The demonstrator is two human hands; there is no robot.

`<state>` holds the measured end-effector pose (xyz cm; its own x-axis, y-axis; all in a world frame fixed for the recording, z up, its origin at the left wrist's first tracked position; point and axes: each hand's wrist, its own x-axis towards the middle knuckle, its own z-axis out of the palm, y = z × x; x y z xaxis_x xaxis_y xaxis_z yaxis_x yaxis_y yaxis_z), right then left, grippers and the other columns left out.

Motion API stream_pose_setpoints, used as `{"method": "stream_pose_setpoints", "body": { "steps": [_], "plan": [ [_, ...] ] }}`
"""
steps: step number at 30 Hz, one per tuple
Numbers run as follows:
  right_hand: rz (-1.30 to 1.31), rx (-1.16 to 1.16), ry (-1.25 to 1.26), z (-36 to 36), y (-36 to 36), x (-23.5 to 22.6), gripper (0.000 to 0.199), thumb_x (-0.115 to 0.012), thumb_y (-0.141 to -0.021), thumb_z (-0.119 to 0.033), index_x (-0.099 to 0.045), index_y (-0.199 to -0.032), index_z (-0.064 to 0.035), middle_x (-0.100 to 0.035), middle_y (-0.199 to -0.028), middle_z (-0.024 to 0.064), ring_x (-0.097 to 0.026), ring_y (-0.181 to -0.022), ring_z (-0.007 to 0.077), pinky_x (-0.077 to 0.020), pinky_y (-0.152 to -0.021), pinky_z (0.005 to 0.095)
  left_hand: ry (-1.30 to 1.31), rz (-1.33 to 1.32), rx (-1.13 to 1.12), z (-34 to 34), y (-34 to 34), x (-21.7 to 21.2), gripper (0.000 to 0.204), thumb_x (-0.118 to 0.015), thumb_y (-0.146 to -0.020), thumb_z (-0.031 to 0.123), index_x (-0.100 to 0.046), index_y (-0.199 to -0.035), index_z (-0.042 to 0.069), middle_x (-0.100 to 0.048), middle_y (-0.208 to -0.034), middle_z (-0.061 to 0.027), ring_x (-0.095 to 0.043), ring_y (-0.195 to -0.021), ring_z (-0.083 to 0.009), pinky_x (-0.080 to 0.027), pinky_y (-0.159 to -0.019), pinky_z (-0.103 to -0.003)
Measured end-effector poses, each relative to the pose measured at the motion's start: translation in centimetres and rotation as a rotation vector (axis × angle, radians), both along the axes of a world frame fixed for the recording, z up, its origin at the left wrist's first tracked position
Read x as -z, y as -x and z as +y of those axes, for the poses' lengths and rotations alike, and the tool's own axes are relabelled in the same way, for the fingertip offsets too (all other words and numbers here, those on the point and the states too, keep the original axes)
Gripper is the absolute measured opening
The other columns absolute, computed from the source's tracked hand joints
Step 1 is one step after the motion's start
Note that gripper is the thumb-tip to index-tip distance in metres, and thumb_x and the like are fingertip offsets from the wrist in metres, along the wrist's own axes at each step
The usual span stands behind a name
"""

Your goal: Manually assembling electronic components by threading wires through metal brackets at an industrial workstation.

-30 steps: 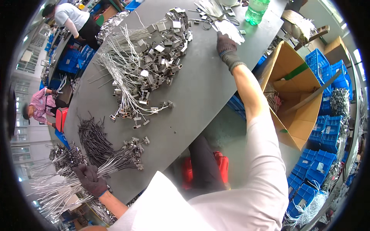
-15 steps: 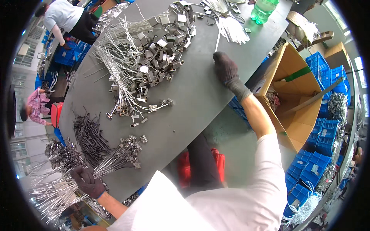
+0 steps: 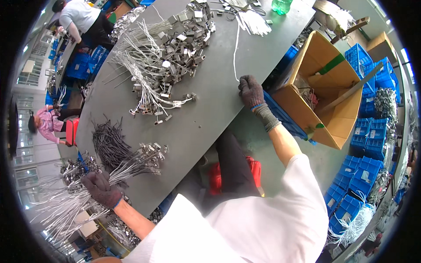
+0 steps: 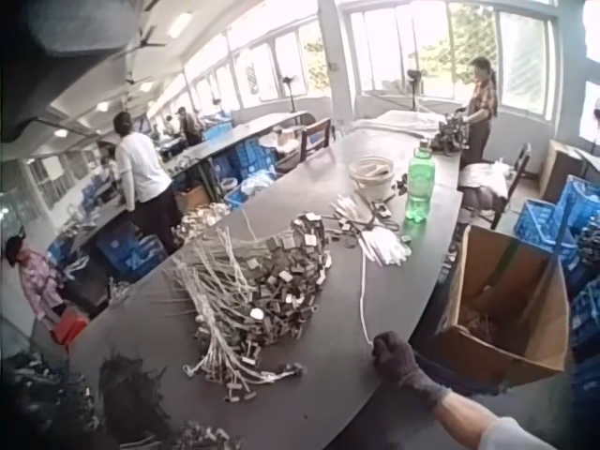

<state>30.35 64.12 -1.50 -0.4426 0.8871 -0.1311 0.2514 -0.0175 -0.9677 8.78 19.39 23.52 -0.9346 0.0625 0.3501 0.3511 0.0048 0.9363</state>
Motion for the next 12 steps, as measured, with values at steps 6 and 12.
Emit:
{"method": "stream_pose_setpoints", "body": {
  "steps": [6, 12],
  "plan": [
    [0.221, -0.172, 0.324, -8.5, 2.3, -4.9, 0.019, -0.056, -0.102, -0.02, -0.06, -0.109, -0.002, -0.057, -0.076, 0.0044, -0.055, -0.057, 0.0129, -0.0466, -0.05, 0.0286, 0.123, -0.281, 0.235, -1.8, 1.3, 0.7, 0.042, -0.06, -0.096, 0.015, -0.054, -0.134, -0.002, -0.049, -0.078, 0.0021, -0.045, -0.064, -0.0075, -0.054, -0.081, -0.031],
    [0.301, -0.646, 0.184, -17.5, 9.9, -14.5, 0.024, -0.056, -0.102, -0.024, -0.059, -0.101, -0.0005, -0.057, -0.075, 0.0056, -0.056, -0.058, 0.0131, -0.0474, -0.051, 0.0294, 0.474, -0.138, 0.385, -4.5, 0.2, -2.7, 0.041, -0.062, -0.097, 0.024, -0.06, -0.131, 0.001, -0.066, -0.095, -0.0044, -0.062, -0.072, -0.0115, -0.051, -0.068, -0.026]
  ]
}}
